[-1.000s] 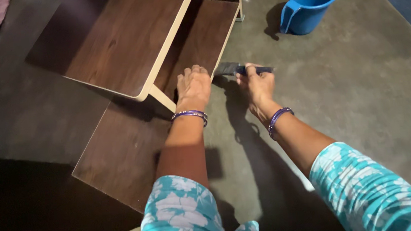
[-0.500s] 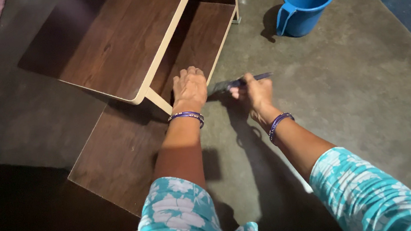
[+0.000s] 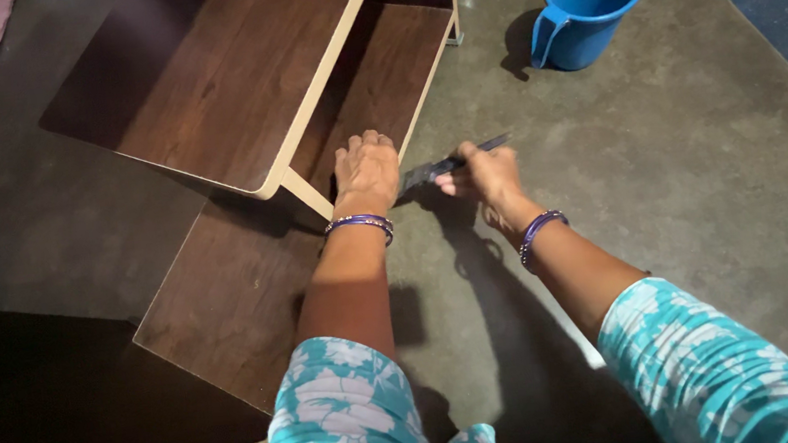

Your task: The person uses a paintbrush to apply a dark finish to the edges and shelves of a wooden cabinet. They repeatedly dip the brush into a blue plastic cup and paint the vertical and horizontal surfaces of the cabinet.

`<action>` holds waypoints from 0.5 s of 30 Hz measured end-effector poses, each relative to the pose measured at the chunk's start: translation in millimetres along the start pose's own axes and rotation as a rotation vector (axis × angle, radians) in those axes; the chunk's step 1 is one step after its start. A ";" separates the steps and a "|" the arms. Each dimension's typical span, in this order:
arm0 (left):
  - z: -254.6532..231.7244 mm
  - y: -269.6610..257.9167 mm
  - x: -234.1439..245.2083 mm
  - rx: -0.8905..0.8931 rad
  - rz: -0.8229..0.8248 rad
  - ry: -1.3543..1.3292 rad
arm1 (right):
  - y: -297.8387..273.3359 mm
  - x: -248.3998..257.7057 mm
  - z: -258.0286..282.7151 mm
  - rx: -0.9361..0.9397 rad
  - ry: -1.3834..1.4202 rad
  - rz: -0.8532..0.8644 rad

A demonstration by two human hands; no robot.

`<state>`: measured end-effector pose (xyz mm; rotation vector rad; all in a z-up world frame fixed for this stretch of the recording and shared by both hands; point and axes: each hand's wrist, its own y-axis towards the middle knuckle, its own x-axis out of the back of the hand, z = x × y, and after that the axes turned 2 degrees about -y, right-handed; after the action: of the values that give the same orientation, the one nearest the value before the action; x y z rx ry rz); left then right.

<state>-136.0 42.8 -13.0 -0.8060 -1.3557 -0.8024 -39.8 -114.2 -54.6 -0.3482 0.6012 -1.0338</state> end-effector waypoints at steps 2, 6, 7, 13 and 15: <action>0.7 1.2 -1.0 0.011 0.005 -0.013 | 10.9 2.1 2.3 0.066 0.077 -0.072; 1.4 0.1 -4.3 0.026 0.010 -0.053 | 27.9 3.0 -7.4 0.254 0.242 -0.054; 1.0 -0.3 -4.9 0.033 0.016 -0.061 | 28.5 2.3 -9.2 0.245 0.241 -0.039; 3.3 -4.1 -3.3 -0.003 -0.030 -0.053 | 3.5 -5.5 -5.5 0.053 0.081 0.016; 1.8 -3.7 -0.1 0.006 -0.014 -0.062 | -4.8 -6.1 -2.4 -0.062 0.012 0.071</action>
<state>-140.0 42.5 -12.8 -0.8232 -1.4190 -0.7893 -46.9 -111.1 -52.0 -0.3733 0.6533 -0.9514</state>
